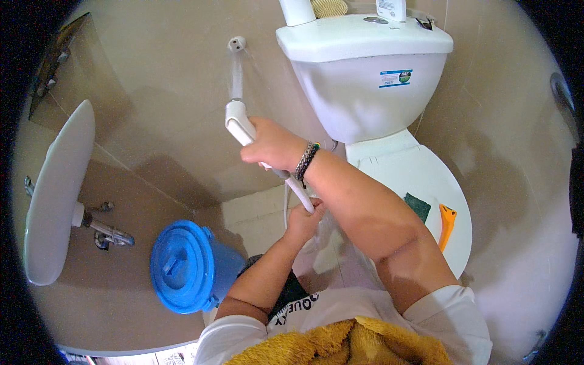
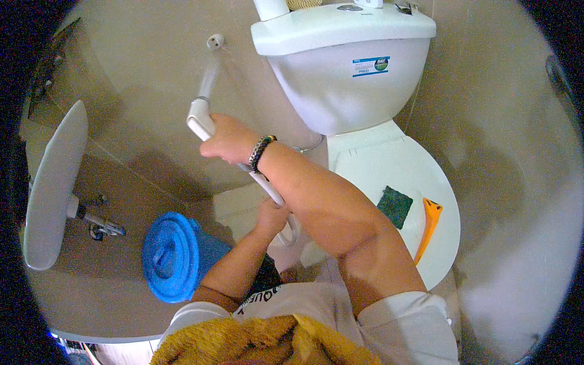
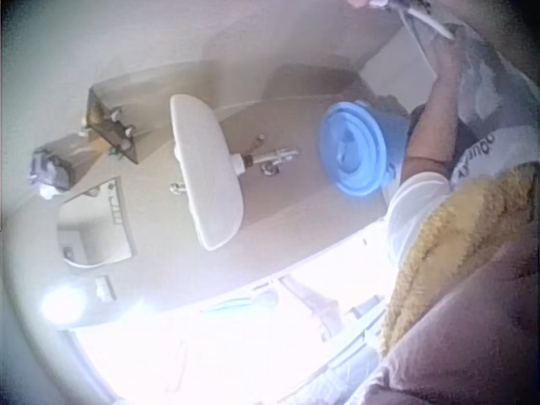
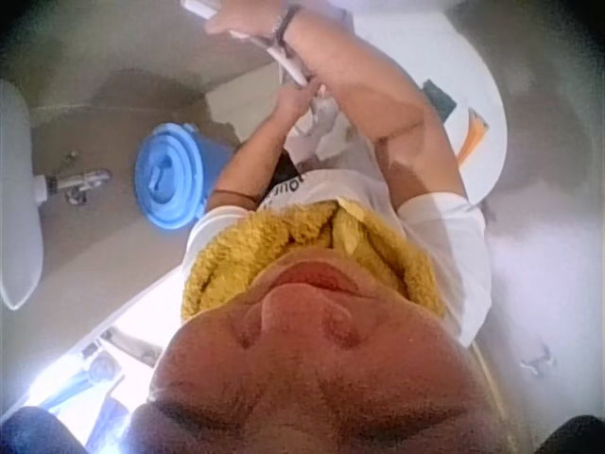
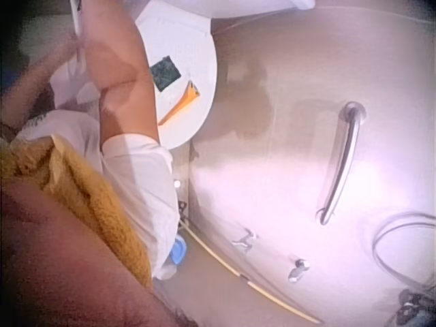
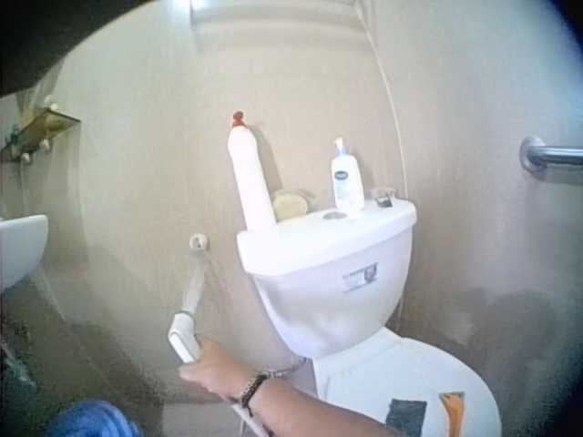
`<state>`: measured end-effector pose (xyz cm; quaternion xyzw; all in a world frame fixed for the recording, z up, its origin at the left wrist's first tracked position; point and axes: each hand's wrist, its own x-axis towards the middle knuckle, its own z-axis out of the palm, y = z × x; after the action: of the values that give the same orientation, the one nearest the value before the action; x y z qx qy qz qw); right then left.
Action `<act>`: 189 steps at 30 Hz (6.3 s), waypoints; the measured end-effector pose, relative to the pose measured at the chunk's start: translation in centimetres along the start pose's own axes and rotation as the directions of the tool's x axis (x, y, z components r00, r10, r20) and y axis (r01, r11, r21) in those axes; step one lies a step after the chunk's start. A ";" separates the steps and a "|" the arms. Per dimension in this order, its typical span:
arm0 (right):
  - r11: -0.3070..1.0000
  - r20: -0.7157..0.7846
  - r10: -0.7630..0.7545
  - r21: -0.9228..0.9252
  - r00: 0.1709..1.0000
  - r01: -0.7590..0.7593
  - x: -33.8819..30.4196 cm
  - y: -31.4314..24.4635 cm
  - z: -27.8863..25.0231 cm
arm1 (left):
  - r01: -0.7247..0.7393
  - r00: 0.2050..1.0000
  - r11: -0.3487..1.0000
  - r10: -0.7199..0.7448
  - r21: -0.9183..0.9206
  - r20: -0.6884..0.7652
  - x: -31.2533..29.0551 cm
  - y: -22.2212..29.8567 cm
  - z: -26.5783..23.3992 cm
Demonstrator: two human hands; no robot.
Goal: The person unscrews and removes a bidet hose from a wall connection, cleans the connection points with a cloth and a scraper tool, and then reattaches the hose by hand.
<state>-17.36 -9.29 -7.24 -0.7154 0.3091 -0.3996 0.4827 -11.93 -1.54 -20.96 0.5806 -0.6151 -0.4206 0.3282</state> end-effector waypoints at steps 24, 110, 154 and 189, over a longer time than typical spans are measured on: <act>0.926 0.081 0.373 0.026 0.924 -0.376 -8.6 13.2 3.0 | 0.337 0.926 0.382 -0.298 -0.861 0.230 10.0 -7.6 -3.8; 0.777 -0.946 0.215 0.017 0.241 -0.629 -26.5 4.0 -1.8 | 0.066 0.455 0.543 0.730 -0.837 0.509 1.7 11.8 13.1; 0.161 -0.894 -0.264 -0.412 0.363 -0.897 -37.6 1.2 -8.8 | -0.104 0.524 0.802 0.547 -0.588 0.653 4.6 10.9 12.3; 0.969 -0.978 0.083 0.125 -0.194 -0.213 -23.7 9.6 -8.1 | -0.329 0.849 0.680 0.517 -0.655 0.111 -0.7 8.4 15.0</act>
<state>-36.54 3.40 -21.00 -0.1324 0.6649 -0.7300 0.0862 -28.89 0.94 -19.77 0.2142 -0.6033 -0.5878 0.4946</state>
